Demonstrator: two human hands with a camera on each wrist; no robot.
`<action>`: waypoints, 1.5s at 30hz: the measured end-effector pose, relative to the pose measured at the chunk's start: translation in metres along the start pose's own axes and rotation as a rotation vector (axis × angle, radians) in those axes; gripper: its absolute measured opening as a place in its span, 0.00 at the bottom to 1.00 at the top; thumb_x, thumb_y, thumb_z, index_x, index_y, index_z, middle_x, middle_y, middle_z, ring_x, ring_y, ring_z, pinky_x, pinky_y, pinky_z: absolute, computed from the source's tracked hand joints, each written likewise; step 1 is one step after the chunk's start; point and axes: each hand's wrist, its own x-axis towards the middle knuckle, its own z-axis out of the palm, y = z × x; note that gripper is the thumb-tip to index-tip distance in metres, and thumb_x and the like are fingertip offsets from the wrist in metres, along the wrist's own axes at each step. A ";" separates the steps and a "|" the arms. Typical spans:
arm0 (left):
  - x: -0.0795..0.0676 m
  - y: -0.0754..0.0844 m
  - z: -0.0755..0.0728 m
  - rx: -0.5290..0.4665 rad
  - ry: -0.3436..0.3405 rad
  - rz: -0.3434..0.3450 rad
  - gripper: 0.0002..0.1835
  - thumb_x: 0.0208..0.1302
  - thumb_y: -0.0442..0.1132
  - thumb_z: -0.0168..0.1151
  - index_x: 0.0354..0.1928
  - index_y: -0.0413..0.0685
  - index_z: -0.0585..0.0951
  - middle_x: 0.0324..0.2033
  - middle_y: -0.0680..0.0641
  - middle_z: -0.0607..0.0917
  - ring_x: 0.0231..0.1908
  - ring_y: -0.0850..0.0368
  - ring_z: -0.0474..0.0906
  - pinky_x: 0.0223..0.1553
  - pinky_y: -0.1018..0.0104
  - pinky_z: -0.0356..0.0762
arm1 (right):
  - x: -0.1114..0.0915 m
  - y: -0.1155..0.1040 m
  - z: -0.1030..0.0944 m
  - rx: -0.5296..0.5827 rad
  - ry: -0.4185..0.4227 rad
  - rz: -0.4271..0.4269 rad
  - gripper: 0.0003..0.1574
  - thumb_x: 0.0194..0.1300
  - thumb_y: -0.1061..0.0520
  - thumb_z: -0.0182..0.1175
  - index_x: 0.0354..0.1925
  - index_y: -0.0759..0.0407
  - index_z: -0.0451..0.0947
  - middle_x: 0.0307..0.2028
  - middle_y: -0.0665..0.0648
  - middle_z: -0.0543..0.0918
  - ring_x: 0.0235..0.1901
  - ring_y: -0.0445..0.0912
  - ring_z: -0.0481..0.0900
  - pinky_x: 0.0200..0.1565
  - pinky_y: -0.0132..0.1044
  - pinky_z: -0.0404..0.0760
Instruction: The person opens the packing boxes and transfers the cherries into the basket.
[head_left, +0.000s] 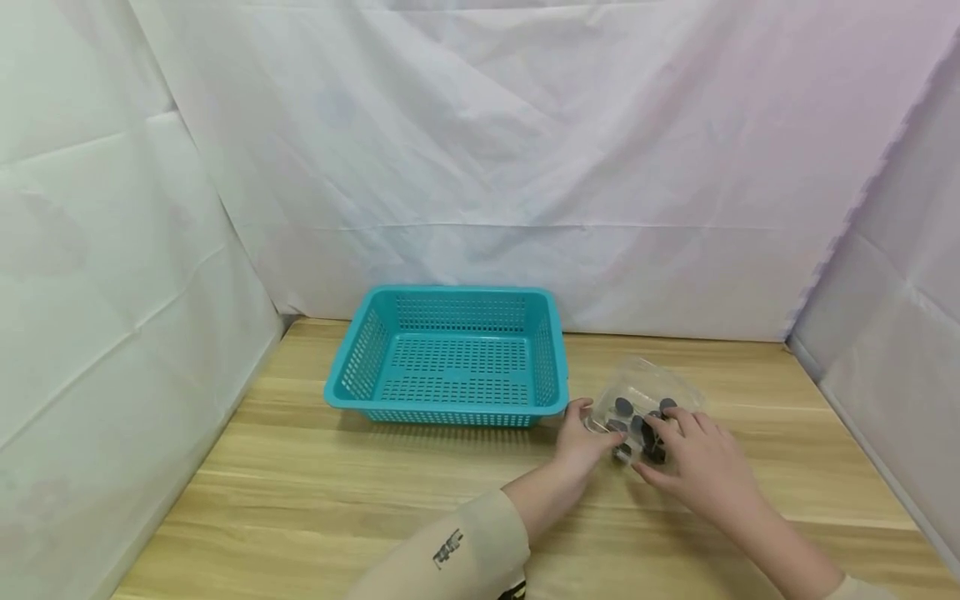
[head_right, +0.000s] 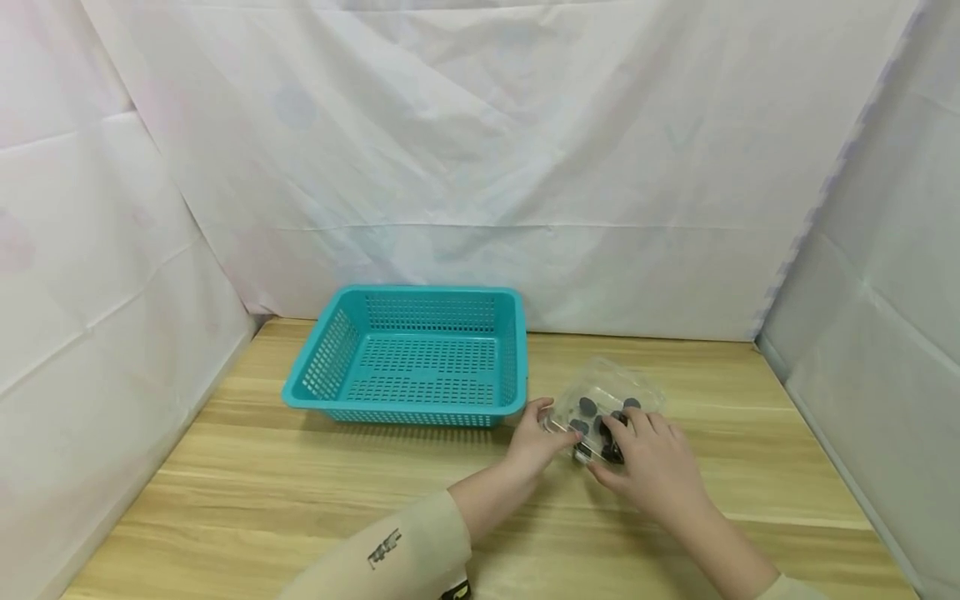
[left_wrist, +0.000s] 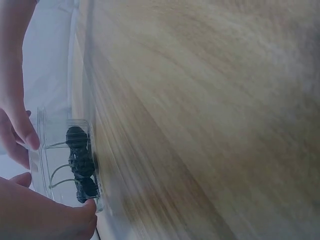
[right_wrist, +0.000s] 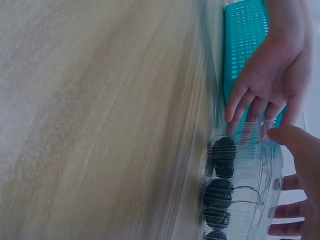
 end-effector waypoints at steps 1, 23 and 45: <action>0.000 0.000 0.000 -0.004 0.000 -0.003 0.36 0.47 0.29 0.76 0.60 0.47 0.71 0.56 0.45 0.77 0.56 0.45 0.73 0.58 0.51 0.70 | 0.000 0.000 0.000 0.000 0.002 0.000 0.45 0.47 0.31 0.71 0.54 0.58 0.80 0.51 0.67 0.76 0.48 0.63 0.75 0.45 0.60 0.75; 0.008 -0.001 0.001 0.052 -0.004 0.023 0.36 0.50 0.30 0.74 0.63 0.44 0.71 0.58 0.40 0.76 0.60 0.41 0.70 0.62 0.48 0.66 | 0.008 0.026 0.001 0.218 0.158 -0.144 0.35 0.45 0.46 0.76 0.50 0.61 0.80 0.51 0.65 0.77 0.50 0.63 0.73 0.45 0.64 0.72; 0.012 -0.004 0.003 -0.005 -0.059 -0.024 0.40 0.53 0.34 0.73 0.68 0.44 0.67 0.61 0.37 0.72 0.62 0.39 0.66 0.64 0.47 0.62 | 0.000 0.078 -0.002 0.410 -0.040 -0.212 0.39 0.48 0.55 0.77 0.59 0.46 0.76 0.63 0.58 0.72 0.61 0.57 0.65 0.61 0.40 0.60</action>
